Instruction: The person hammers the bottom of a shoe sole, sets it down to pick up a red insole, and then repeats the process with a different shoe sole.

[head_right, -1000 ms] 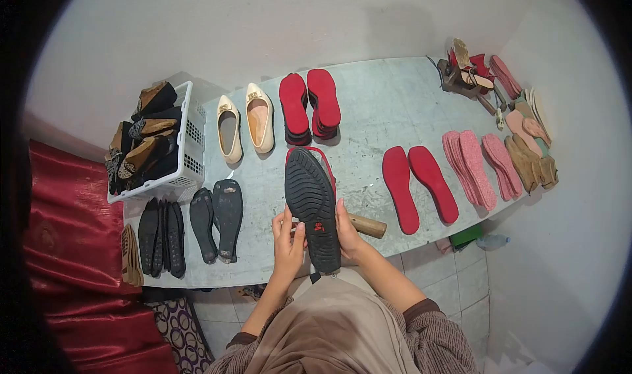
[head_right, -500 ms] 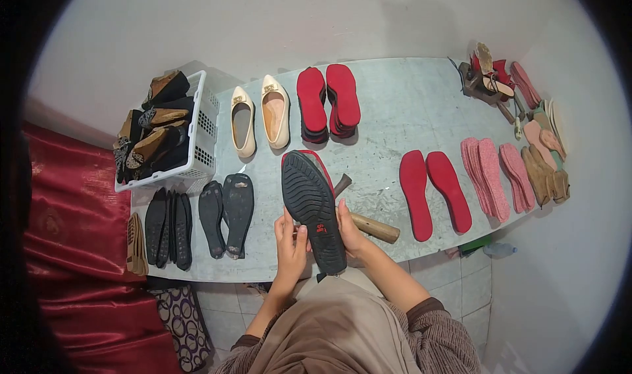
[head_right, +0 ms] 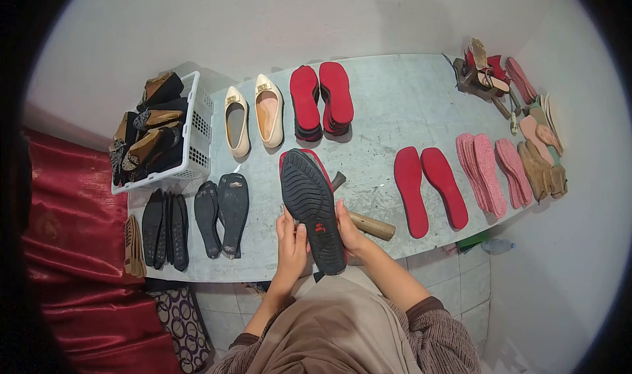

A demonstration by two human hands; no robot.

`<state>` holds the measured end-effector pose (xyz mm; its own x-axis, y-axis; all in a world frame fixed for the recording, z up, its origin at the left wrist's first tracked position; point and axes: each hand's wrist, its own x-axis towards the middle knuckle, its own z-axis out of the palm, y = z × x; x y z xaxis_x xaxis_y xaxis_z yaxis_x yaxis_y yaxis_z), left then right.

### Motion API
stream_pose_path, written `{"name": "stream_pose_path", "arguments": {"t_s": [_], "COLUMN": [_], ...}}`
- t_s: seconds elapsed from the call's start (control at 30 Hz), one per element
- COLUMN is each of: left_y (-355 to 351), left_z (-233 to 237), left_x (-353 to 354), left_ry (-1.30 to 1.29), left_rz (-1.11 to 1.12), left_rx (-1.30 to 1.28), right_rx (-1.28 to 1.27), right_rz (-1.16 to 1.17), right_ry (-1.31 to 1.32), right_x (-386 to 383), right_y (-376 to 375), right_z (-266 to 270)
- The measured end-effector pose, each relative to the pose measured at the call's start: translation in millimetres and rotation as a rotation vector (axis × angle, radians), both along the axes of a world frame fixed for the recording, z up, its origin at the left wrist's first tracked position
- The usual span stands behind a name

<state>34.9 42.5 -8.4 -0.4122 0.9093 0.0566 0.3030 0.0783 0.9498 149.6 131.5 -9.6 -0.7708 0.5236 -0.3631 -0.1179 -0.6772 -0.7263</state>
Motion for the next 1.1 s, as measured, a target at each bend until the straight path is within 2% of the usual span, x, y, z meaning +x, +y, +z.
{"name": "stream_pose_path", "arguments": {"t_s": [0.1,0.23,0.33,0.4,0.53,0.6,0.63,0.7,0.77,0.83,0.9,0.97,1.03,1.1], "left_y": [2,1,-1,-1,3,6,7,9,11,13,16,19,19,22], "left_z": [4,1,-5,-10,0,11,6,-5,-5,-11,-7,2,7,-2], "left_x": [-1,-5,-6,-6,-6,-13,-16,-23,-25,-32,-34,-36,-39,-42], "left_ry": [-0.035,-0.017,-0.095,-0.221,-0.301,-0.544,-0.544,-0.843,-0.896,-1.144,-1.082,-1.023,-1.266,-1.264], "left_rz": [-0.007,-0.010,-0.010,-0.012,-0.016,-0.044,-0.043,-0.038,-0.014,-0.033,0.030,0.091,0.154,0.217], "left_rx": [-0.040,-0.019,-0.055,0.028,0.020,-0.035,-0.035,-0.021,-0.006,0.069,0.059,0.049,0.095,0.157], "right_rx": [-0.061,-0.061,-0.067,-0.107,-0.164,-0.233,-0.234,-0.239,-0.280,-0.324,-0.304,-0.332,-0.359,-0.163], "right_rz": [0.075,0.036,0.040,0.181,0.187,0.203,0.204,0.221,0.240,0.261,0.374,0.352,0.332,0.338], "right_ry": [0.150,0.080,0.109,0.183,0.228,0.262,0.262,0.180,0.214,0.245,0.131,0.103,0.076,0.195], "right_x": [2,-2,-4,-4,-6,-6,-6,-4,-5,-5,-6,-9,-9,-7], "right_y": [3,-1,0,4,1,0,0,0,2,3,2,2,3,3], "right_z": [-5,-3,-9,-20,-17,-11,-12,-15,-14,-13,-12,-9,-2,3]}}
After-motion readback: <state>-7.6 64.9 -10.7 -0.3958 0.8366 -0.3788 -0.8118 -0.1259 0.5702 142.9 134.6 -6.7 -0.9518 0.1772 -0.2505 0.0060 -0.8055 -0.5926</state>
